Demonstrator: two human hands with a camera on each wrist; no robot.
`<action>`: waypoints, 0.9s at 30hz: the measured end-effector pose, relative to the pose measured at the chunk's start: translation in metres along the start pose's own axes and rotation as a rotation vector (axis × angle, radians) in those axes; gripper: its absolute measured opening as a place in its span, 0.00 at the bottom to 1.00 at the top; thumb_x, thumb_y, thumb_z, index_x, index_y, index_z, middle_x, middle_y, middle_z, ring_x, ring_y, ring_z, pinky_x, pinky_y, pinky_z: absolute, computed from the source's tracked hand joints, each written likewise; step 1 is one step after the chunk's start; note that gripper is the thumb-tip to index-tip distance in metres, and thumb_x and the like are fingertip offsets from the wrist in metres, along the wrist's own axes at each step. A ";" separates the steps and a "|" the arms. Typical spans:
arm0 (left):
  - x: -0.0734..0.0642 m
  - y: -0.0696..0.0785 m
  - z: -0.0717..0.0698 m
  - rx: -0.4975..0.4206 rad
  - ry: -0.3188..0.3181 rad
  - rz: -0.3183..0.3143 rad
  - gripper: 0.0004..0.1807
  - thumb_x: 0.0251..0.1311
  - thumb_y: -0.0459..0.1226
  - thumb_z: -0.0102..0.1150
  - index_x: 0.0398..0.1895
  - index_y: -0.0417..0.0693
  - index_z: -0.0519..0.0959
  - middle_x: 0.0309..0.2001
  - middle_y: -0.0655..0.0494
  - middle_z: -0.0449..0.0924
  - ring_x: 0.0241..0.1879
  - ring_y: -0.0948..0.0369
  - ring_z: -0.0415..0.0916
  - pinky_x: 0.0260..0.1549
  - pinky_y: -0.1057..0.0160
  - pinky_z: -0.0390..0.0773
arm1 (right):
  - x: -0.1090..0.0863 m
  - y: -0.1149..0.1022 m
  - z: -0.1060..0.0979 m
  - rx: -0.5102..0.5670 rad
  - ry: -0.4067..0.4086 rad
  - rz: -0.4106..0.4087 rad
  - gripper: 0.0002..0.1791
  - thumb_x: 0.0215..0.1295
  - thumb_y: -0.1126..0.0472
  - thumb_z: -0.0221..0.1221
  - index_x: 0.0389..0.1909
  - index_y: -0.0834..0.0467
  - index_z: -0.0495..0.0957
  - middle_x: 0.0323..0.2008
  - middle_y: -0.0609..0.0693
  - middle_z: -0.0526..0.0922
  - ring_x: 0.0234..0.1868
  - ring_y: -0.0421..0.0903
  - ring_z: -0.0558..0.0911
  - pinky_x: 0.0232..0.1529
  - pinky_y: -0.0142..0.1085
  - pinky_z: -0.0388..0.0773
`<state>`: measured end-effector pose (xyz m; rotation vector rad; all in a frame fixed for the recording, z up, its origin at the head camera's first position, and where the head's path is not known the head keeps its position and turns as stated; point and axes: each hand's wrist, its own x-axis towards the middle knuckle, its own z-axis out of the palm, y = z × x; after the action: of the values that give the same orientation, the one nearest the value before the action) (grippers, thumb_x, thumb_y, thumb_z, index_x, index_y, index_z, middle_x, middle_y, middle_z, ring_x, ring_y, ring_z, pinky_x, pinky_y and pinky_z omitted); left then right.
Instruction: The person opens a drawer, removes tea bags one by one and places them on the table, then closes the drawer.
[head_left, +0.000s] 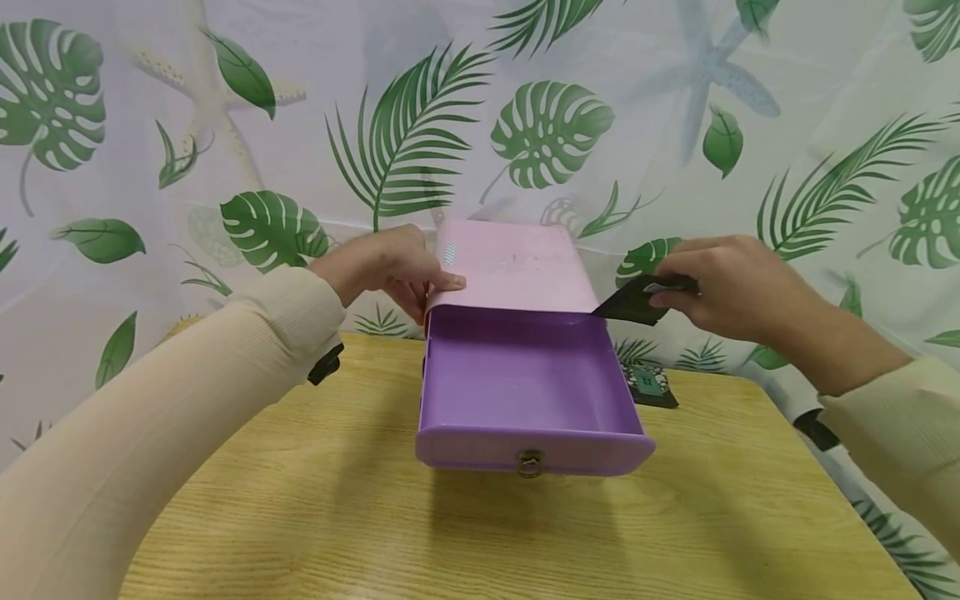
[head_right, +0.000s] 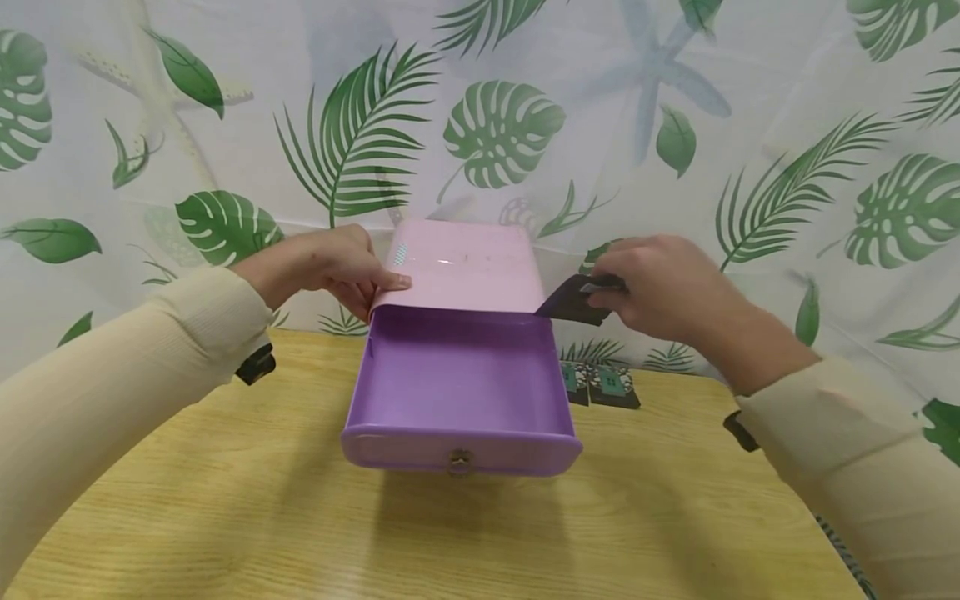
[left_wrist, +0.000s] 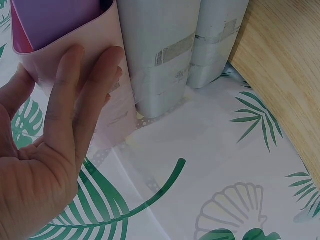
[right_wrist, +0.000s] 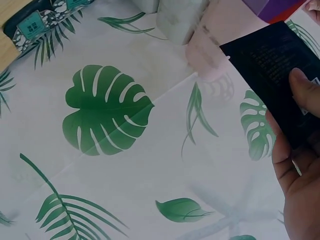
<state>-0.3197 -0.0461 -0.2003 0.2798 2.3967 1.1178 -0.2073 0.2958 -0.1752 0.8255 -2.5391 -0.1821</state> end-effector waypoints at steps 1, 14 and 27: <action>0.000 0.000 0.000 0.000 0.000 0.002 0.22 0.65 0.45 0.64 0.45 0.33 0.75 0.39 0.35 0.84 0.26 0.53 0.86 0.39 0.54 0.88 | -0.001 0.001 0.000 -0.006 -0.009 0.016 0.08 0.53 0.64 0.74 0.32 0.58 0.84 0.29 0.47 0.84 0.26 0.42 0.81 0.28 0.42 0.79; 0.000 0.000 -0.001 0.007 -0.003 0.001 0.22 0.65 0.46 0.64 0.47 0.33 0.76 0.41 0.35 0.85 0.27 0.53 0.87 0.39 0.55 0.88 | -0.015 0.024 0.009 -0.014 0.000 0.035 0.09 0.56 0.67 0.71 0.33 0.63 0.80 0.28 0.50 0.82 0.26 0.45 0.79 0.27 0.44 0.78; 0.000 0.000 -0.001 0.012 -0.010 -0.007 0.22 0.65 0.46 0.64 0.47 0.34 0.76 0.42 0.35 0.85 0.29 0.52 0.87 0.38 0.55 0.88 | -0.032 0.052 0.025 -0.004 -0.108 0.137 0.09 0.60 0.67 0.68 0.30 0.62 0.75 0.24 0.49 0.77 0.24 0.43 0.73 0.25 0.39 0.71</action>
<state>-0.3199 -0.0465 -0.1995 0.2796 2.3949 1.0967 -0.2238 0.3563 -0.1962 0.6536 -2.6839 -0.1919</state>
